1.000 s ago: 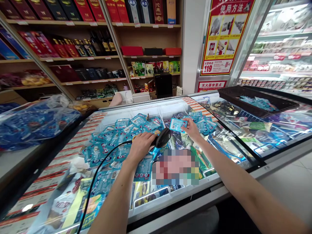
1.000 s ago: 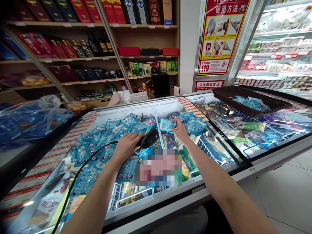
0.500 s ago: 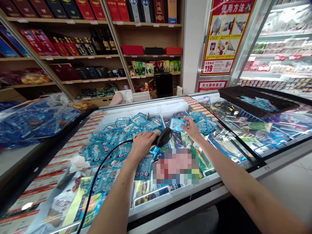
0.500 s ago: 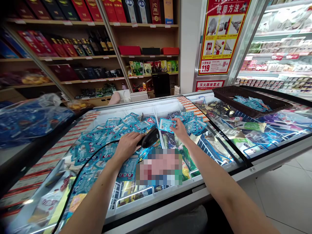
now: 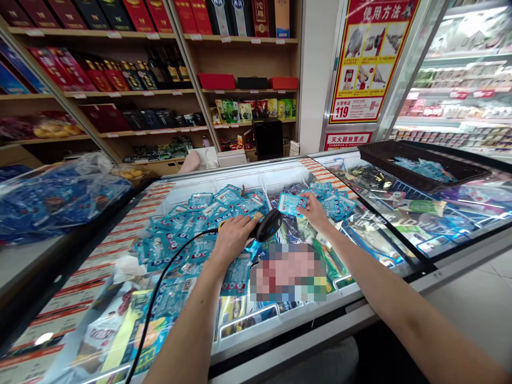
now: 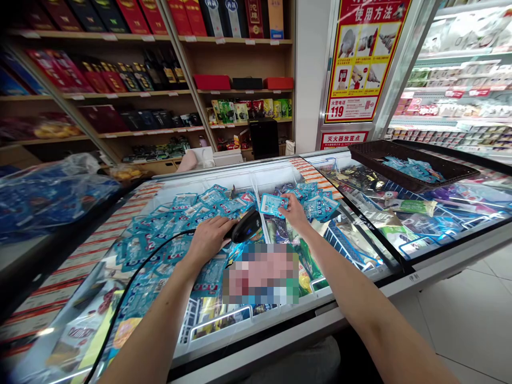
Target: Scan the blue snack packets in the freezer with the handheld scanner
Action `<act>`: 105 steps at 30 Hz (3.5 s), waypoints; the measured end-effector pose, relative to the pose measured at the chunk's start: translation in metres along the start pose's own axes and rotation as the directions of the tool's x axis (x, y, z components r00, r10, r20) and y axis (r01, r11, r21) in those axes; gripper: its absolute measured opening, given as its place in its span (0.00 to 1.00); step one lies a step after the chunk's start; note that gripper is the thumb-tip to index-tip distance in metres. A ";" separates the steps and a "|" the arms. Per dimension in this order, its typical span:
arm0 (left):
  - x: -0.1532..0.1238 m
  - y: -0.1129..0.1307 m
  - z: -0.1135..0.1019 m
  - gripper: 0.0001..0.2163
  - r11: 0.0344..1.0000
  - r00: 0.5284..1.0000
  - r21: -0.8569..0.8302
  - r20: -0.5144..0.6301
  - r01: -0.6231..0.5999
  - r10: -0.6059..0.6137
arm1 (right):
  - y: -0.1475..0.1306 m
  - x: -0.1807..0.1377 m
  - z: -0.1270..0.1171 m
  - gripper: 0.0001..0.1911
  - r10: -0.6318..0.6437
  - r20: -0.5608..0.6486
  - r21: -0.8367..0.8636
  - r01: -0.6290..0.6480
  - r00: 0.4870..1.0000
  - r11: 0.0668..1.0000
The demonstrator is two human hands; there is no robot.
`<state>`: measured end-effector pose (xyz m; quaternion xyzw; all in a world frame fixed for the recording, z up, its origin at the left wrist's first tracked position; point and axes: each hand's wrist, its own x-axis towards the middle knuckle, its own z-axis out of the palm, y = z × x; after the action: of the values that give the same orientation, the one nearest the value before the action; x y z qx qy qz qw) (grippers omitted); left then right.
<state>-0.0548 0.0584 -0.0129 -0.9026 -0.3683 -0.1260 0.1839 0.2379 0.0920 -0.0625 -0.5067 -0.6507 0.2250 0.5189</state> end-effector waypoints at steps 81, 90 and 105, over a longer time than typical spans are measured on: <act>-0.035 -0.022 -0.016 0.19 0.936 0.936 0.084 -0.123 0.341 -0.330 | -0.019 -0.002 0.005 0.37 -0.067 0.201 -0.211 0.110 0.977 0.971; -0.031 -0.020 -0.010 0.18 0.969 0.969 0.028 -0.042 0.245 -0.244 | 0.004 0.008 0.013 0.28 -0.059 0.006 0.024 0.059 0.998 0.998; -0.025 -0.010 -0.004 0.20 0.988 0.989 0.049 0.006 0.149 -0.149 | 0.007 0.009 0.011 0.12 -0.159 0.065 0.089 0.153 0.985 0.984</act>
<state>-0.0802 0.0478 -0.0154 -0.8685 -0.4384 -0.1262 0.1939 0.2314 0.1047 -0.0680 -0.4236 -0.6964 0.2288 0.5322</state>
